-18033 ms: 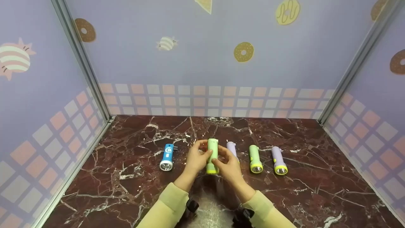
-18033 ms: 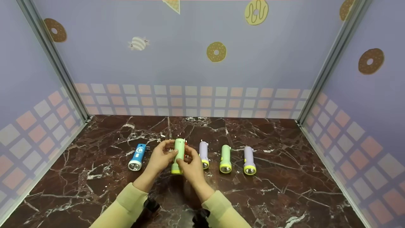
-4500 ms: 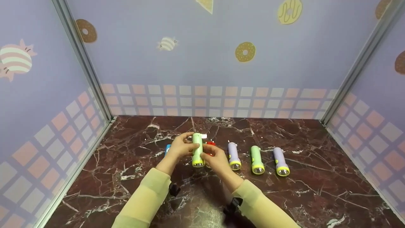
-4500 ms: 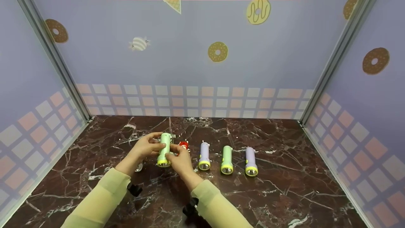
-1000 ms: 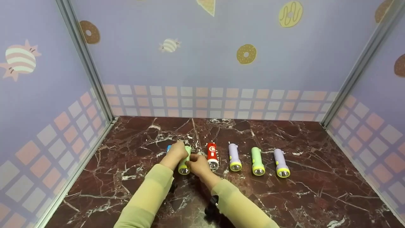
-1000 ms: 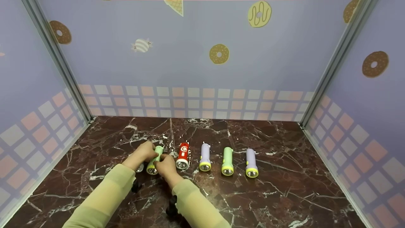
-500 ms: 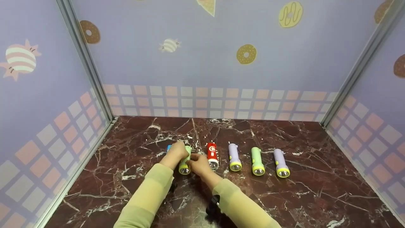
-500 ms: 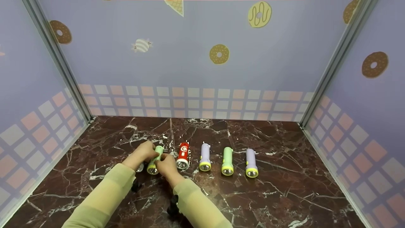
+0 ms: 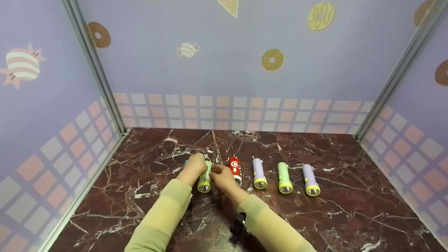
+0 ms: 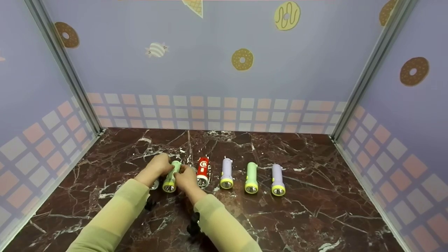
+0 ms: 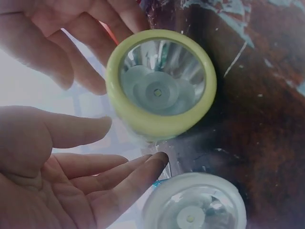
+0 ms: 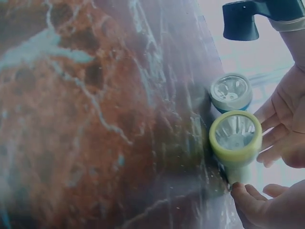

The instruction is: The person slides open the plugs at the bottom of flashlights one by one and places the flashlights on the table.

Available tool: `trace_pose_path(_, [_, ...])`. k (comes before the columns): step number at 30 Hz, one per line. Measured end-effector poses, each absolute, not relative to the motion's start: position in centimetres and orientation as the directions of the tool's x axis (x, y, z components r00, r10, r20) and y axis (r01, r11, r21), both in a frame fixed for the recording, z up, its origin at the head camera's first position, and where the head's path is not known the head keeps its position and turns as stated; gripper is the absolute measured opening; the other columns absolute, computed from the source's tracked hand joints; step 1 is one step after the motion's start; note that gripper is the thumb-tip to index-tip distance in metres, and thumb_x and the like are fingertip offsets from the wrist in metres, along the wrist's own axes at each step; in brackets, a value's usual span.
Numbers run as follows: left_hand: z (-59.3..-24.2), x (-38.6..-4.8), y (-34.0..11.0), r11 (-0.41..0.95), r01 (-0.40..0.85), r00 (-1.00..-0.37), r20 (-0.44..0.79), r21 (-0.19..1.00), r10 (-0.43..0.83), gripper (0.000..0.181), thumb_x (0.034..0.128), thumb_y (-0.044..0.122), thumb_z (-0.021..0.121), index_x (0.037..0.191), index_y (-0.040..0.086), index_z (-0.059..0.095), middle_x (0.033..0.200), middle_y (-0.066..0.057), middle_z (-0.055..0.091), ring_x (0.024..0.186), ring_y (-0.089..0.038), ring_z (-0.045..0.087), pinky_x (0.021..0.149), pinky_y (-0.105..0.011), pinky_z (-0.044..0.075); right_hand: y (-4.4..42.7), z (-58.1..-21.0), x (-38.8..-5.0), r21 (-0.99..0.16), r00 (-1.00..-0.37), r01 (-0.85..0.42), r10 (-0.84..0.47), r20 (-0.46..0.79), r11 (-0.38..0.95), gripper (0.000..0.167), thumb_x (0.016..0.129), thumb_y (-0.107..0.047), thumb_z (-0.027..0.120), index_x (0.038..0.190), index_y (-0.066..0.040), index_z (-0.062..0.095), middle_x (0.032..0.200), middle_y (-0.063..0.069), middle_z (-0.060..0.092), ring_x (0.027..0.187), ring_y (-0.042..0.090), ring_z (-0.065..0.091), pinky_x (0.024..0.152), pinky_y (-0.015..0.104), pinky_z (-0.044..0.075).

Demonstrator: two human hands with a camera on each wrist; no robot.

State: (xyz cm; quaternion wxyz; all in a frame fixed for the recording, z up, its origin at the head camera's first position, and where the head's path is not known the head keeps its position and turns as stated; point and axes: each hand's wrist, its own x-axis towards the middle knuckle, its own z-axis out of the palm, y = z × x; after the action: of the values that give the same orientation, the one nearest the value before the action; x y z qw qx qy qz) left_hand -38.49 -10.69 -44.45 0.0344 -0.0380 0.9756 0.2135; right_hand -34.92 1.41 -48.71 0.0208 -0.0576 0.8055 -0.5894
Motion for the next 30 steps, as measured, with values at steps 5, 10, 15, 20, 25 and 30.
trace_pose_path(5, [-44.2, -38.6, -10.5, 0.897, -0.089, -0.996, -0.035, 0.434, -0.082, 0.022, 0.0885, 0.005, 0.061, 0.106, -0.003, 0.071, 0.113, -0.023, 0.073, 0.096, -0.035, 0.071, 0.084, -0.048, 0.059, 1.8, -48.1, -35.2, -0.967, -0.992, -0.066, -0.124, 0.037, 0.246, 0.045, 0.093, 0.0, 0.061, 0.134, 0.017, 0.055, 0.129, 0.032, 0.066, 0.113, 0.038, 0.069, 0.091, 0.037, 0.06])
trace_pose_path(10, [-44.0, -38.6, -10.1, 0.886, -0.081, -0.995, 0.016, 0.456, -0.099, 0.022, 0.0925, 0.011, 0.061, 0.108, -0.001, 0.07, 0.116, -0.023, 0.073, 0.101, -0.037, 0.071, 0.086, -0.052, 0.059, 2.4, -47.7, -35.7, -0.969, -0.992, -0.081, -0.116, 0.055, 0.233, 0.046, 0.092, -0.003, 0.063, 0.134, 0.016, 0.056, 0.129, 0.033, 0.066, 0.117, 0.04, 0.067, 0.098, 0.042, 0.058])
trace_pose_path(15, [-44.0, -38.6, -9.5, 0.878, -0.049, -0.993, 0.071, 0.476, -0.094, 0.026, 0.0955, 0.016, 0.063, 0.111, -0.004, 0.07, 0.119, -0.025, 0.071, 0.109, -0.041, 0.07, 0.09, -0.054, 0.058, 3.2, -47.3, -35.8, -0.965, -0.991, -0.104, -0.109, 0.08, 0.239, 0.046, 0.092, -0.002, 0.062, 0.134, 0.017, 0.056, 0.128, 0.033, 0.066, 0.112, 0.038, 0.069, 0.093, 0.039, 0.059])
trace_pose_path(20, [-44.2, -38.8, -8.9, 0.852, -0.01, -0.989, 0.118, 0.524, -0.084, 0.026, 0.0951, 0.015, 0.063, 0.111, -0.003, 0.072, 0.117, -0.024, 0.073, 0.11, -0.041, 0.07, 0.092, -0.053, 0.058, 4.0, -46.9, -35.7, -0.96, -0.989, -0.133, -0.097, 0.112, 0.248, 0.043, 0.093, -0.002, 0.062, 0.132, 0.015, 0.059, 0.126, 0.03, 0.068, 0.111, 0.035, 0.069, 0.091, 0.036, 0.059])
trace_pose_path(25, [-44.3, -38.9, -8.1, 0.833, 0.0, -0.989, 0.125, 0.553, -0.083, 0.028, 0.0946, 0.014, 0.062, 0.117, 0.001, 0.073, 0.116, -0.02, 0.075, 0.111, -0.04, 0.07, 0.093, -0.053, 0.057, 4.8, -46.6, -35.8, -0.965, -0.993, -0.109, -0.074, 0.094, 0.238, 0.042, 0.095, -0.004, 0.063, 0.134, 0.013, 0.059, 0.128, 0.03, 0.068, 0.106, 0.032, 0.069, 0.079, 0.028, 0.059])
trace_pose_path(30, [-44.4, -38.9, -7.3, 0.819, 0.045, -0.986, 0.158, 0.572, -0.057, 0.026, 0.0938, 0.013, 0.065, 0.113, -0.001, 0.074, 0.112, -0.021, 0.076, 0.109, -0.04, 0.071, 0.094, -0.052, 0.057, 5.9, -46.4, -35.9, -0.959, -0.994, -0.105, -0.05, 0.095, 0.265, 0.043, 0.096, -0.006, 0.062, 0.135, 0.01, 0.059, 0.128, 0.028, 0.068, 0.103, 0.03, 0.07, 0.077, 0.026, 0.058])
